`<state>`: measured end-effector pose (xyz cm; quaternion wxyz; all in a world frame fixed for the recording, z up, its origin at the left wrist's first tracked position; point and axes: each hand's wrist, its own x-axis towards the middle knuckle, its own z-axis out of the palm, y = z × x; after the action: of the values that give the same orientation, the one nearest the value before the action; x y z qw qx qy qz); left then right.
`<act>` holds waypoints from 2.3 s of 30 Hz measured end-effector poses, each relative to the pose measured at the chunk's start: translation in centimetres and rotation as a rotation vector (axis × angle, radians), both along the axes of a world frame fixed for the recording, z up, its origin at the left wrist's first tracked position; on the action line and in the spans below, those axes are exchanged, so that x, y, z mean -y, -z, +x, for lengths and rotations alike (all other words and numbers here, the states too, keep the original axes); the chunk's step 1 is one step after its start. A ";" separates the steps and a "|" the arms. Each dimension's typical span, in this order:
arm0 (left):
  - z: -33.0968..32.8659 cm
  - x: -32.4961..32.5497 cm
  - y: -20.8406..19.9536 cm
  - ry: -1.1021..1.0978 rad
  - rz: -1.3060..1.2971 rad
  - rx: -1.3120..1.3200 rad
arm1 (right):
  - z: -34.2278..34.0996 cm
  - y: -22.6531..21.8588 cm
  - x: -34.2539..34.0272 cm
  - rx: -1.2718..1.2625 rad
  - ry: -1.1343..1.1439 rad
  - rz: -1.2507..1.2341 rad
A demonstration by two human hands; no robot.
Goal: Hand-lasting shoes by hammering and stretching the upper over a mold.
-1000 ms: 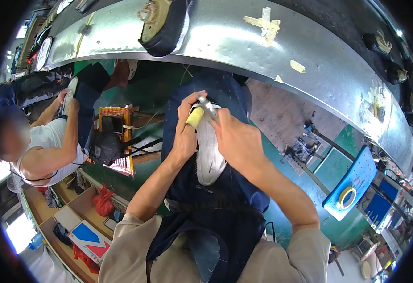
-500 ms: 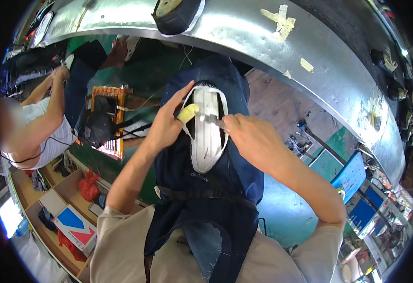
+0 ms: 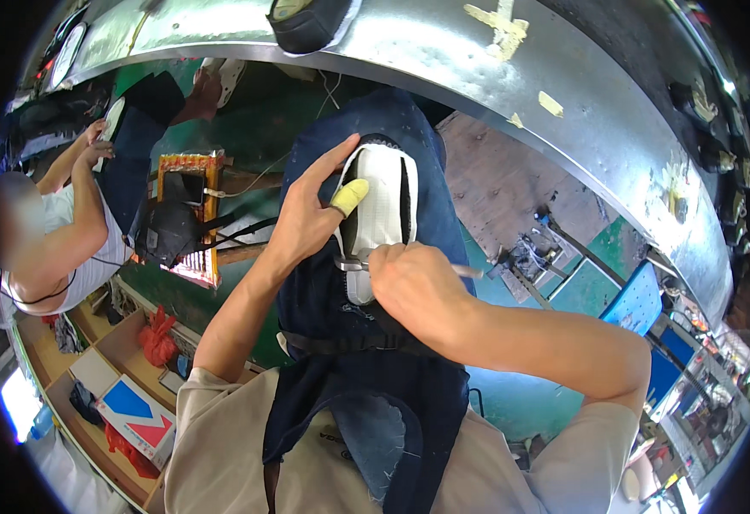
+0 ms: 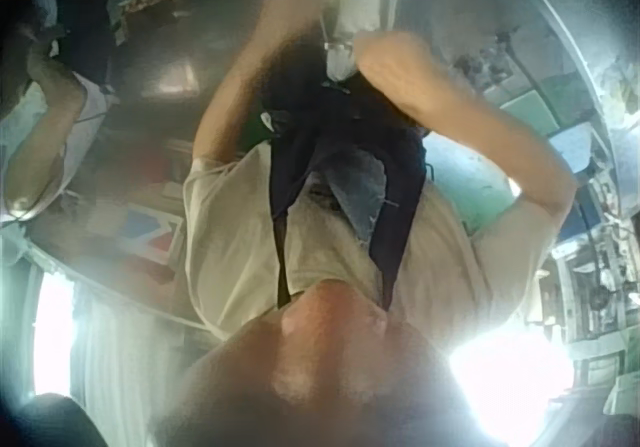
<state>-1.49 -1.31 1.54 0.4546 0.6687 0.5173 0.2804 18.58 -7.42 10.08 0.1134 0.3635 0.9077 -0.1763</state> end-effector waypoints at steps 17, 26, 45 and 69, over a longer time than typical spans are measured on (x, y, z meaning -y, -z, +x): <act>-1.8 7.7 4.0 -0.405 -1.134 0.834 | -2.1 7.0 4.9 -0.480 0.704 -0.542; -0.9 7.8 3.9 -0.378 -0.824 0.587 | 1.0 5.2 1.9 -0.331 0.334 -0.652; 0.0 12.7 4.9 -0.246 -0.535 0.602 | 1.4 2.2 3.4 -0.263 0.569 -0.807; -1.3 5.6 3.6 -0.097 -0.301 0.277 | 2.9 4.0 -4.4 -0.227 0.323 -0.175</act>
<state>-2.78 -6.87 -2.07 0.6020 0.5228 0.5174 0.3108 21.51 -3.06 6.09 0.0118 0.4710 0.8257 -0.3102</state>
